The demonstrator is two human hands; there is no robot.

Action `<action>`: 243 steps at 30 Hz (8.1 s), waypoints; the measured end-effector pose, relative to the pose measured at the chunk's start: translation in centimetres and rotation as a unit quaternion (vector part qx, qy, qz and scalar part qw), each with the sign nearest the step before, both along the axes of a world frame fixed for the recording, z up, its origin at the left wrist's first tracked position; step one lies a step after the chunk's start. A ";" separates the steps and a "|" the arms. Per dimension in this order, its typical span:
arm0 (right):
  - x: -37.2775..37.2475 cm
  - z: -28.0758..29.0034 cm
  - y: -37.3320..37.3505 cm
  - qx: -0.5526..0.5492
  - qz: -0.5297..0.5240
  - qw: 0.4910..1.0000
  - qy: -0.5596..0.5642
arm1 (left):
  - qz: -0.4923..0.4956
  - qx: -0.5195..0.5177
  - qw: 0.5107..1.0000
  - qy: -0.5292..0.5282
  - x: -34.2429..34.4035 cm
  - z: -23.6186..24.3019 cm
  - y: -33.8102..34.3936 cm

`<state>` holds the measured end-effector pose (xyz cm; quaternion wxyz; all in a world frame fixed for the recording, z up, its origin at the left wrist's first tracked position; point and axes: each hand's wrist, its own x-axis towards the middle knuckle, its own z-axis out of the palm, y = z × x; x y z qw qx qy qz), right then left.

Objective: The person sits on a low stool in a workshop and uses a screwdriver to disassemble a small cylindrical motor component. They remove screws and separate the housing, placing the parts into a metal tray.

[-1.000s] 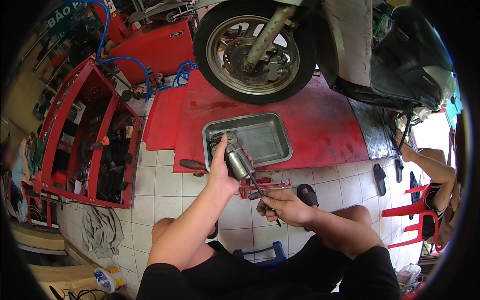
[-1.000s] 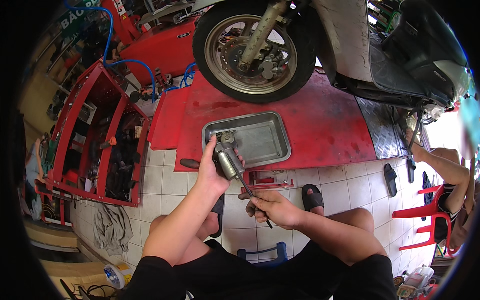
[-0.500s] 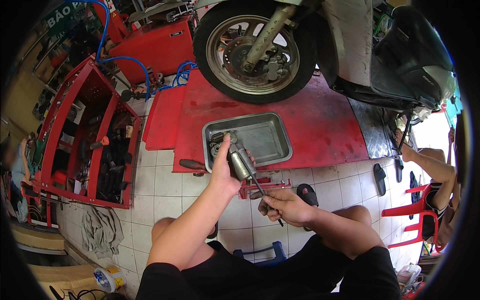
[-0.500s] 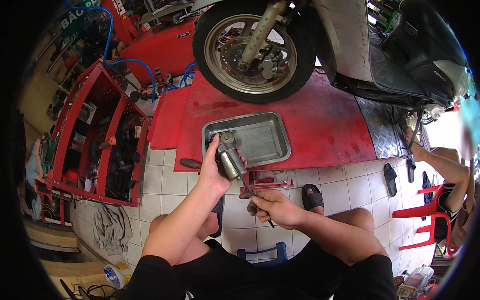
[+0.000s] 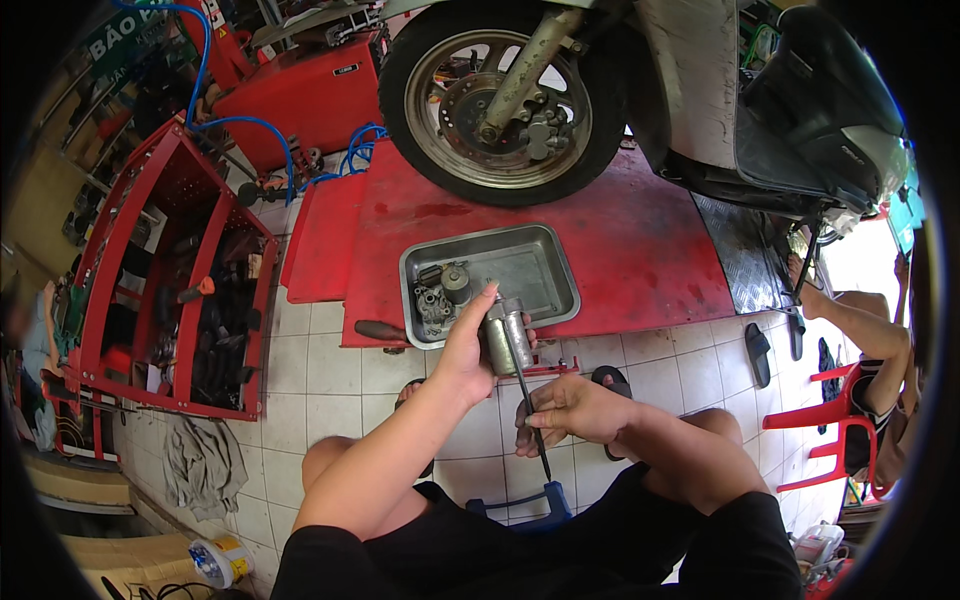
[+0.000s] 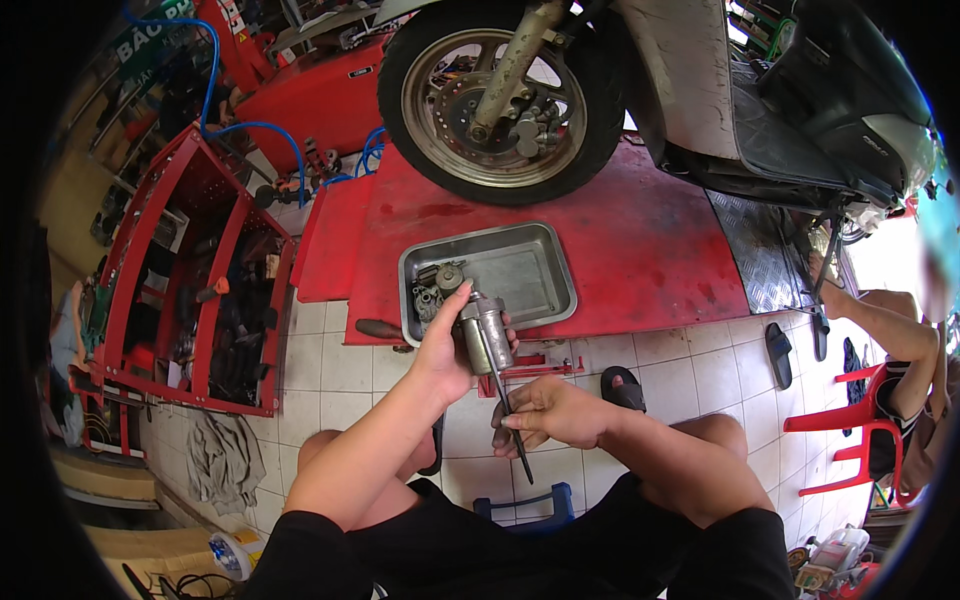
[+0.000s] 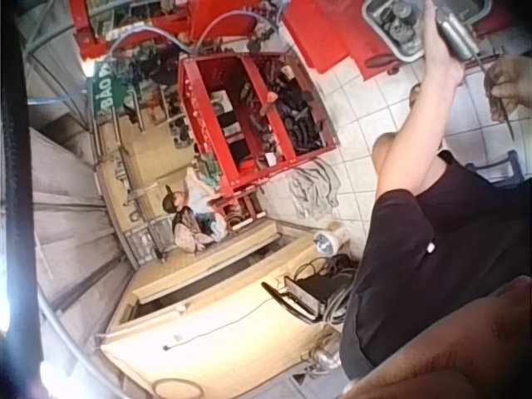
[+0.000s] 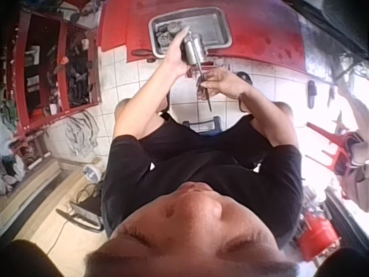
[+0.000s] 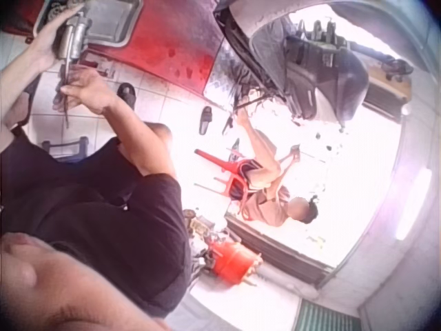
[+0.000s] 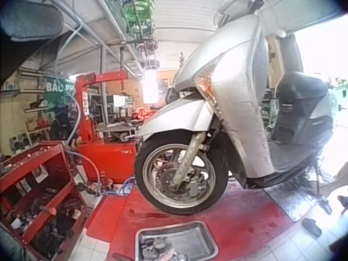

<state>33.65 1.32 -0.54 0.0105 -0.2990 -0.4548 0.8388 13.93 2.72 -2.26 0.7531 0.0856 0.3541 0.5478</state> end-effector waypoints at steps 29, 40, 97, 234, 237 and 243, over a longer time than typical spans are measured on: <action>0.7 1.0 -0.1 0.035 0.033 0.999 0.024 | -0.025 -0.076 0.996 -0.039 1.0 0.1 0.3; 0.9 1.1 0.1 0.033 0.081 0.996 0.019 | -0.041 -0.074 0.995 -0.045 1.2 0.0 0.1; 1.1 0.2 0.9 0.115 0.049 0.992 -0.009 | -0.029 -0.078 0.996 -0.031 1.1 0.0 0.1; 4.3 -6.8 8.1 0.346 -0.298 0.854 -0.251 | 0.011 -0.085 0.996 0.030 6.6 -7.8 12.8; 4.3 -7.2 8.1 0.349 -0.304 0.852 -0.244 | 0.013 -0.089 0.995 0.032 7.0 -7.2 12.7; 4.5 -10.1 9.0 0.188 -0.352 0.902 -0.163 | 0.011 -0.093 0.995 0.024 6.7 -8.0 13.0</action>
